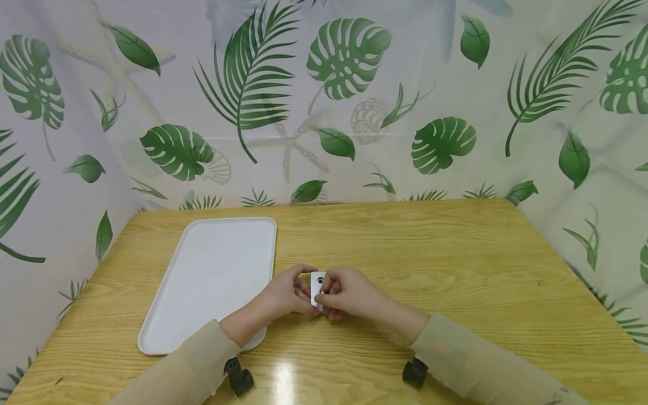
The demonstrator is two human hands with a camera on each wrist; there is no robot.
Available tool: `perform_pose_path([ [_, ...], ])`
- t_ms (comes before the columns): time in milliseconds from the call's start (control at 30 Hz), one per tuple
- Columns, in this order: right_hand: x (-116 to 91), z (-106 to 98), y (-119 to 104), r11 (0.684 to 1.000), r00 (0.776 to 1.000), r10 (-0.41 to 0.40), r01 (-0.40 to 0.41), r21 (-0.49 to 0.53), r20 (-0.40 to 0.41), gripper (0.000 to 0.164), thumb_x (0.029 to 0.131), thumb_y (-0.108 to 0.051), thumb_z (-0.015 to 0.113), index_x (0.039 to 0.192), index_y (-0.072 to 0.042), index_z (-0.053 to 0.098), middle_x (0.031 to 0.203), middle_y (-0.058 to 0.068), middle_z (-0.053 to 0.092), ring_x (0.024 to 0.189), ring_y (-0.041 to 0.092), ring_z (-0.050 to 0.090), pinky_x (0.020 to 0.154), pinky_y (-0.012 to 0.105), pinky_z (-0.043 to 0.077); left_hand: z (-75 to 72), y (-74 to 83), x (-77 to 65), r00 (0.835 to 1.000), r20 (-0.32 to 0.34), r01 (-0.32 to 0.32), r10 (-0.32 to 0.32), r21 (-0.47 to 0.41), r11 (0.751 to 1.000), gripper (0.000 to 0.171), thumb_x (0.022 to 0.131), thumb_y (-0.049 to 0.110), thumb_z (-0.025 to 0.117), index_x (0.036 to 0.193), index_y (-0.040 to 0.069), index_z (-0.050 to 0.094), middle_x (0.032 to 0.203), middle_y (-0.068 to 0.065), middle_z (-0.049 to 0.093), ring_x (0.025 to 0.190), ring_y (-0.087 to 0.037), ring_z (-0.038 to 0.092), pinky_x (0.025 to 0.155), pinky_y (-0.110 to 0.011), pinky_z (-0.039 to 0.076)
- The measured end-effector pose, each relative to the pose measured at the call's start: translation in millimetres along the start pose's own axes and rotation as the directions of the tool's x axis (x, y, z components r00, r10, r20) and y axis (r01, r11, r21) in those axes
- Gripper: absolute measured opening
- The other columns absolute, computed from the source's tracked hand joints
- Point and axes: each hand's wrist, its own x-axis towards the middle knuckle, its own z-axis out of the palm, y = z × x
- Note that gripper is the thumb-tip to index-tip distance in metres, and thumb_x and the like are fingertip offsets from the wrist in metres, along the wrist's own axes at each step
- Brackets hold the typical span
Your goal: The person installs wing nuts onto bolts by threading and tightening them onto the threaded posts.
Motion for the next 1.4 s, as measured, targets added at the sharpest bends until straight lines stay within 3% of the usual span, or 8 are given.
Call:
perform_pose_path([
  [167,-2,4,-5,0.989,0.997,0.005,-0.017,-0.146,-0.081,0.018,0.1,-0.015,0.073,0.087,-0.005,0.064,0.063,0.002,0.068,0.053,0.008,0.062,0.053,0.024,0.053,1.0,-0.1,0.2,1.0,-0.004,-0.005,0.005,0.005,1.0,0.085,0.077,-0.01,0.087,0.153,0.001,0.049,0.095,-0.01,0.07,0.076,-0.008,0.068,0.073,-0.024,0.058],
  [267,-5,5,-8,0.955,0.991,-0.053,0.014,-0.295,-0.123,0.02,0.099,-0.019,0.074,0.084,-0.009,0.065,0.063,-0.002,0.063,0.053,0.006,0.054,0.052,0.021,0.044,1.5,0.2,-0.3,1.0,-0.004,-0.008,0.008,0.003,1.0,0.085,0.077,-0.011,0.087,0.153,0.0,0.049,0.094,-0.01,0.07,0.075,-0.007,0.068,0.072,-0.023,0.057],
  [433,-10,3,-9,0.899,0.976,-0.181,0.113,-0.422,-0.125,0.012,0.098,-0.018,0.071,0.105,-0.009,0.071,0.072,-0.004,0.062,0.058,0.005,0.05,0.055,0.02,0.041,1.7,-0.3,-1.2,1.0,-0.004,-0.004,0.004,0.009,1.0,0.086,0.078,-0.009,0.088,0.153,0.0,0.048,0.095,-0.009,0.069,0.076,-0.008,0.068,0.074,-0.024,0.058],
  [500,-10,2,-9,0.902,0.974,-0.202,0.145,-0.406,-0.101,0.017,0.095,-0.011,0.069,0.111,-0.007,0.071,0.075,-0.004,0.063,0.06,0.003,0.051,0.058,0.02,0.043,1.6,-0.7,-0.9,1.0,-0.005,-0.002,0.002,0.012,1.0,0.086,0.078,-0.009,0.088,0.153,0.0,0.049,0.095,-0.009,0.068,0.077,-0.008,0.068,0.074,-0.025,0.058],
  [633,-9,0,-7,0.92,0.977,-0.208,0.178,-0.349,-0.051,0.021,0.089,0.0,0.066,0.108,-0.005,0.073,0.078,-0.002,0.066,0.065,0.002,0.053,0.062,0.019,0.046,1.7,-0.6,-0.5,1.0,-0.001,-0.003,0.004,0.008,1.0,0.085,0.077,-0.009,0.088,0.153,0.0,0.049,0.094,-0.009,0.069,0.076,-0.008,0.068,0.073,-0.025,0.058],
  [933,-6,0,-6,0.981,0.993,-0.078,0.06,-0.183,-0.09,0.015,0.091,-0.008,0.077,0.102,-0.001,0.07,0.081,0.005,0.069,0.065,0.007,0.059,0.059,0.023,0.051,0.2,-0.3,0.7,1.0,0.005,-0.001,0.001,-0.001,1.0,0.085,0.077,-0.009,0.087,0.153,0.001,0.049,0.095,-0.01,0.069,0.077,-0.009,0.069,0.074,-0.025,0.059],
  [1200,-6,3,-13,0.981,0.989,0.016,-0.043,-0.188,-0.145,0.02,0.097,-0.017,0.076,0.084,-0.007,0.065,0.065,0.001,0.066,0.054,0.008,0.058,0.053,0.023,0.046,0.1,-1.8,2.6,1.0,0.002,0.012,-0.012,-0.031,0.999,0.087,0.076,-0.009,0.087,0.154,0.002,0.049,0.096,-0.011,0.07,0.077,-0.01,0.069,0.073,-0.025,0.058],
  [1400,-7,2,-15,0.981,0.99,0.031,-0.058,-0.187,-0.14,0.022,0.1,-0.019,0.074,0.083,-0.007,0.065,0.064,0.001,0.066,0.053,0.01,0.06,0.053,0.024,0.048,0.1,0.9,2.1,1.0,-0.007,0.028,-0.028,-0.016,0.999,0.087,0.076,-0.009,0.088,0.153,0.003,0.05,0.096,-0.009,0.069,0.077,-0.01,0.068,0.073,-0.025,0.058],
])
